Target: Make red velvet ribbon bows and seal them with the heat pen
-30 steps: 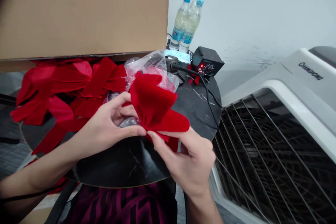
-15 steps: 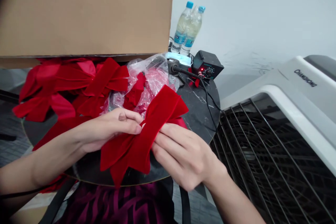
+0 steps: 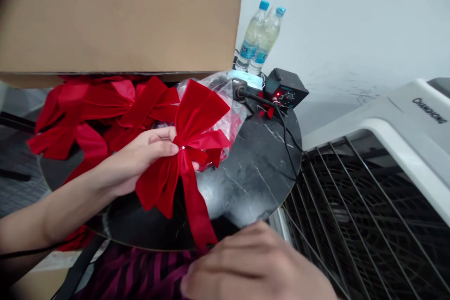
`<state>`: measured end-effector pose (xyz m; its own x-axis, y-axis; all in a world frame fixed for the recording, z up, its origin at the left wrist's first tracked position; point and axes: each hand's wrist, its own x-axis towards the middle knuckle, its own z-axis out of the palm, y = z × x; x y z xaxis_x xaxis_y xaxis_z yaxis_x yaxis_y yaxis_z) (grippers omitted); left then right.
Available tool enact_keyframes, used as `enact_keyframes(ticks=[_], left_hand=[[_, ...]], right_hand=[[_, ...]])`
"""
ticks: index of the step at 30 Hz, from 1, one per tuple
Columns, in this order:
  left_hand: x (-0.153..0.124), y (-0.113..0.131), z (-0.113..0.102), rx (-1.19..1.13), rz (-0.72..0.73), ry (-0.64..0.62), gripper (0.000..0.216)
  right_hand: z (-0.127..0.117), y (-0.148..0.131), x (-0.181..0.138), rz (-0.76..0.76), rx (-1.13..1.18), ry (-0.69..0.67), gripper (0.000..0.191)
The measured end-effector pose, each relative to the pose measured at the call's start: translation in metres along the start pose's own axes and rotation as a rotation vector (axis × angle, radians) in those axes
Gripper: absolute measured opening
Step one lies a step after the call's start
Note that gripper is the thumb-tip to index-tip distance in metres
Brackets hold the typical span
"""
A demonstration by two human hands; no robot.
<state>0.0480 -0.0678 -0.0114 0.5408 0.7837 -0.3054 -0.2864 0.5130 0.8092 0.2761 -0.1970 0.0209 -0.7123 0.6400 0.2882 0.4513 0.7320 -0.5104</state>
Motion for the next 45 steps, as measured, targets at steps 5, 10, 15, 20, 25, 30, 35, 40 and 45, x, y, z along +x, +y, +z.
enact_keyframes(ticks=[5,10,15,20,25,30,35,40,45], left_hand=[[-0.008,0.001,0.004,0.005,-0.069,-0.09,0.024],[-0.013,0.002,0.002,0.053,-0.173,-0.084,0.028],[-0.01,0.0,-0.001,0.202,-0.193,-0.082,0.026],[-0.005,-0.004,-0.003,0.44,-0.137,-0.062,0.017],[-0.001,-0.005,-0.004,0.52,-0.119,-0.09,0.01],[-0.002,0.007,-0.009,0.58,-0.05,-0.183,0.011],[-0.01,0.016,-0.008,0.655,-0.06,-0.224,0.015],[-0.011,0.01,-0.005,0.716,0.029,-0.178,0.007],[-0.012,0.009,-0.002,0.69,0.032,-0.188,0.009]], right_hand=[[-0.011,0.037,0.013,0.087,-0.432,0.287,0.052],[-0.01,0.06,0.036,-0.225,-0.538,0.221,0.035],[-0.018,0.051,0.044,-0.251,-0.447,0.047,0.03],[-0.014,0.049,0.048,-0.131,-0.468,0.024,0.025],[-0.005,0.056,0.053,-0.003,-0.367,-0.034,0.023],[0.0,0.059,0.058,0.109,-0.179,0.11,0.023],[-0.006,0.054,0.067,0.16,-0.137,0.149,0.013],[-0.014,0.055,0.072,0.208,-0.004,0.121,0.011],[-0.019,0.053,0.073,0.211,0.012,0.013,0.017]])
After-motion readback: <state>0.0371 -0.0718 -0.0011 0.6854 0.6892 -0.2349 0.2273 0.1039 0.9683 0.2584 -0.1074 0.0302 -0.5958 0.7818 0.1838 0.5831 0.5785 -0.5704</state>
